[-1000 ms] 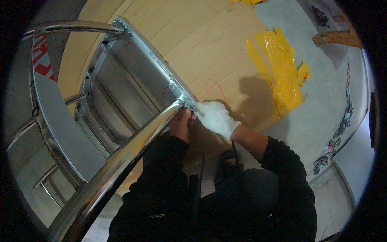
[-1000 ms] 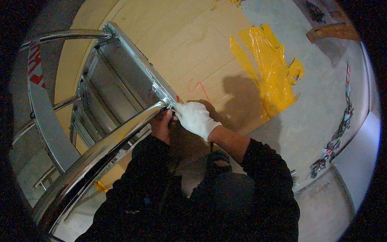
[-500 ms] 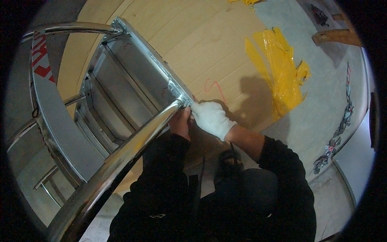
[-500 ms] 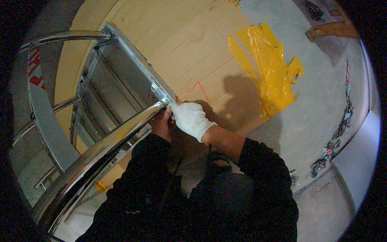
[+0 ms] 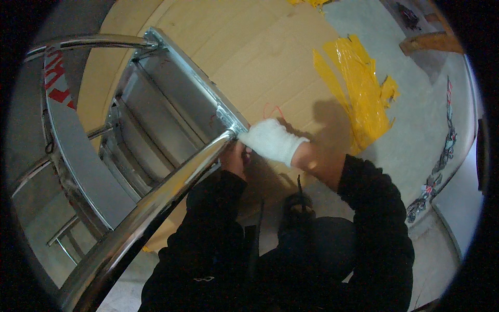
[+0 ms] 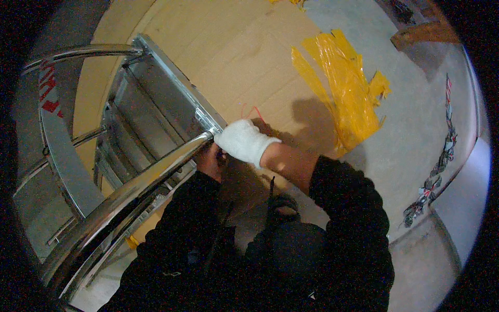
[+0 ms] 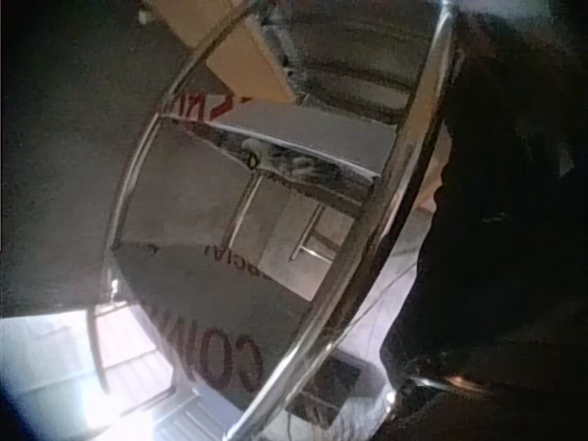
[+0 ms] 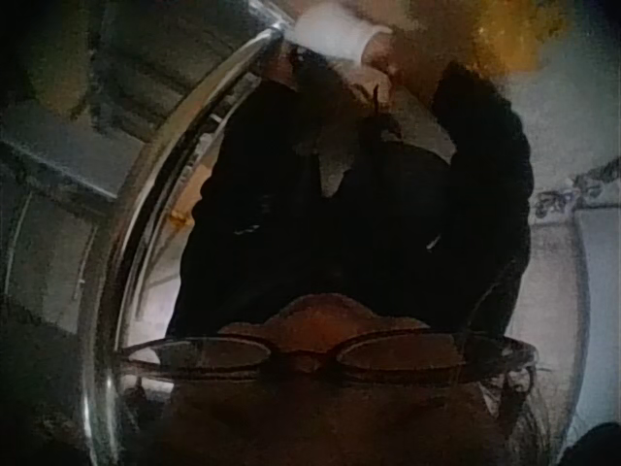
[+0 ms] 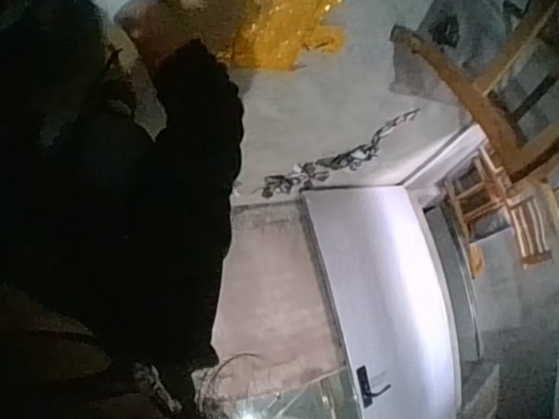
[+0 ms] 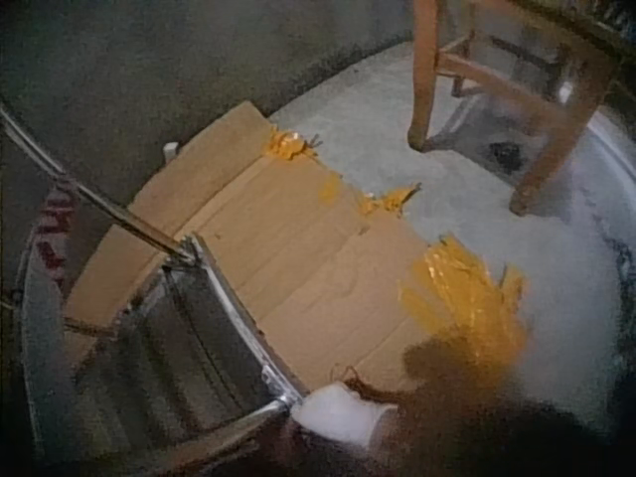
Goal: The person assembles a metal frame by inserting and tightening bolts at the joints using a wrench. They work on multiple connection points, adjusting the frame and securing the bolts to stabilize the structure.
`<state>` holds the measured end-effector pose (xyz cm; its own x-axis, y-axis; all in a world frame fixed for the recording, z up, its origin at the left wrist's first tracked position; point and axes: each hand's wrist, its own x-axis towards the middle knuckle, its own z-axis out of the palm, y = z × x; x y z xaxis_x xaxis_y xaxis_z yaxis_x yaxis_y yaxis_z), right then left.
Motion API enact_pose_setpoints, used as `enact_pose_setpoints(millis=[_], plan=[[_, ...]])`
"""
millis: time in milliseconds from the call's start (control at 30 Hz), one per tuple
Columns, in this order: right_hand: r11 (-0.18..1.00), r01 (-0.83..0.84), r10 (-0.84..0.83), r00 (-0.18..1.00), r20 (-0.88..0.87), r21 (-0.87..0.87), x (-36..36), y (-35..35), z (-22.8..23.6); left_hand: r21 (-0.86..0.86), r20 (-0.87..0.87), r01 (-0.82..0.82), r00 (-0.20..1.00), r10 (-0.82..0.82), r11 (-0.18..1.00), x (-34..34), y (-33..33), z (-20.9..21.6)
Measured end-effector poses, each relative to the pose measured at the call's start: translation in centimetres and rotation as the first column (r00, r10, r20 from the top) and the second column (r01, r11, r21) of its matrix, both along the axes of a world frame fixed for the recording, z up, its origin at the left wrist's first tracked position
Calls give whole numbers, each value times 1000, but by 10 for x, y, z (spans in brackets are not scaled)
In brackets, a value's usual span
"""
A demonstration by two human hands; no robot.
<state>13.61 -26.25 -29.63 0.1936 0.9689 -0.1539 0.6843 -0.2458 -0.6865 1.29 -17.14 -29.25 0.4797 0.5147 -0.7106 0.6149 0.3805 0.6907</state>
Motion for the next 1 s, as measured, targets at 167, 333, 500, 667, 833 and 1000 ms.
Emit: enact_pose_setpoints(millis=[167, 333, 500, 667, 833, 1000], plan=[[954, -299, 299, 954, 30, -13, 43, 32, 16, -55, -75, -106, 992, 102, 993, 0, 0, 0], [889, -457, 457, 870, 186, -46, 48, 59, 24, -215, -141, -150, 983, 121, 965, 10, 4, 20], [893, -446, 448, 868, 215, -61, 39, 52, 36, -261, -115, -209, 976, 185, 942, -3, 10, 8], [937, -349, 345, 905, 250, -31, 35, 38, 31, -271, -134, -198, 977, 167, 942, -7, 13, 0], [971, -212, 203, 975, 90, 111, 38, 40, 2, -236, -186, -255, 959, 214, 938, 4, 9, 8], [942, -289, 253, 945, 206, 171, 42, 30, 18, -301, -132, -183, 980, 149, 936, -7, 16, -5]])
